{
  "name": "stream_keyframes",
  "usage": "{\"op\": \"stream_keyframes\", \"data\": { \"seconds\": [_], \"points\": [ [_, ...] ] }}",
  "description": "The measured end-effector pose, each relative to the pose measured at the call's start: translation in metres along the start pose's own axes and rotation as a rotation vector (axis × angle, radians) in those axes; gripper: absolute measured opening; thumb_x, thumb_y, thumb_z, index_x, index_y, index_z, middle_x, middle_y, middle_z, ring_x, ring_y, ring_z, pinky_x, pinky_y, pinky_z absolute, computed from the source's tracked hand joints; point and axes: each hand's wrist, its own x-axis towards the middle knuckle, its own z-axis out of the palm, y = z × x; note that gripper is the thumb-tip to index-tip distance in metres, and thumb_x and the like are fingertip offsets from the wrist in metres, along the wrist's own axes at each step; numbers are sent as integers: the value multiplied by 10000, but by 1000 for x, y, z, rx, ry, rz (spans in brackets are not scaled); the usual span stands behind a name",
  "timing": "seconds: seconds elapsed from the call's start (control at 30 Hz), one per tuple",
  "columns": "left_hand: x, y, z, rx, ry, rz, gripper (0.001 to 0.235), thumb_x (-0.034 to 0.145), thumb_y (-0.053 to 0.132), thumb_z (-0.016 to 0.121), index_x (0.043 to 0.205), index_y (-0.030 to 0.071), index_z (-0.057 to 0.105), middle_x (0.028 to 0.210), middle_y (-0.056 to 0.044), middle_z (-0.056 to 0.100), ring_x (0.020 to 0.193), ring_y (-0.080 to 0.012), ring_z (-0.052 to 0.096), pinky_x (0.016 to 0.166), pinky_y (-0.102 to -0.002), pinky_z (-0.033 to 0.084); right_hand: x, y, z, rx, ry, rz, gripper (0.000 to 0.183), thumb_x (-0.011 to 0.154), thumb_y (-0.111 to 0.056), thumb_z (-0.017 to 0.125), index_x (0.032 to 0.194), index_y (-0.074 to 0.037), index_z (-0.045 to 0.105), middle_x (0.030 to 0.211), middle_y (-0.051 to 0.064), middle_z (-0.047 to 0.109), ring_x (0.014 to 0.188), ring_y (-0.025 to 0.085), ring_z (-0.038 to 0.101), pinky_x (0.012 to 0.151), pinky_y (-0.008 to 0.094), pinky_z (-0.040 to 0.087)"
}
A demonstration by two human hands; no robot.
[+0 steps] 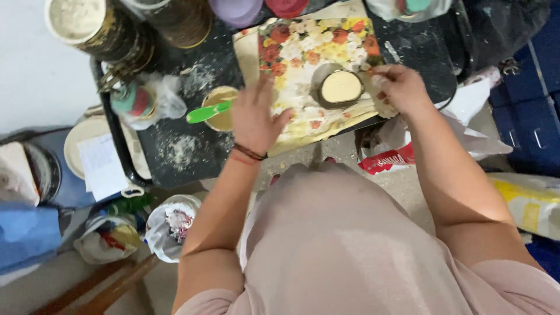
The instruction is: The person mixes a yellow dough-like substance in a small metal container using a green spatula. They then transfer the mixture into a round metal mold, press it down, and smooth the surface.
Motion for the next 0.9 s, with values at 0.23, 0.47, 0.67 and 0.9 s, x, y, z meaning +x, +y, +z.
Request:
{"op": "stream_keyframes", "data": {
  "seconds": [0.23,0.47,0.67,0.9],
  "points": [
    [30,24,93,-692,-704,-763,696,832,639,736,1376,214,648,854,-3,792,515,-181,747,458,-236,601,2,12,18,496,-264,156,656,1033,-230,726,1467,167,435,1335,396,563,972,400,747,751,468,662],
    [40,34,85,-1061,-626,-951,615,832,330,866,1322,26,652,876,-192,779,489,-266,741,298,-268,540,9,15,23,531,-297,272,649,989,-257,767,1450,110,494,1091,228,666,883,284,779,748,398,674],
    [49,46,67,-1040,-617,-961,571,851,298,842,1263,-53,659,911,-203,774,516,-213,737,383,-252,574,11,18,35,556,-259,297,605,997,-198,733,1436,137,487,1007,186,650,817,248,780,699,379,686],
    [36,40,92,-1094,-543,-929,490,869,286,820,1188,-62,690,876,-196,754,477,-206,706,368,-267,564,8,24,40,532,-157,275,505,988,-190,749,1350,120,583,884,178,663,721,230,764,620,348,688]
  ]
}}
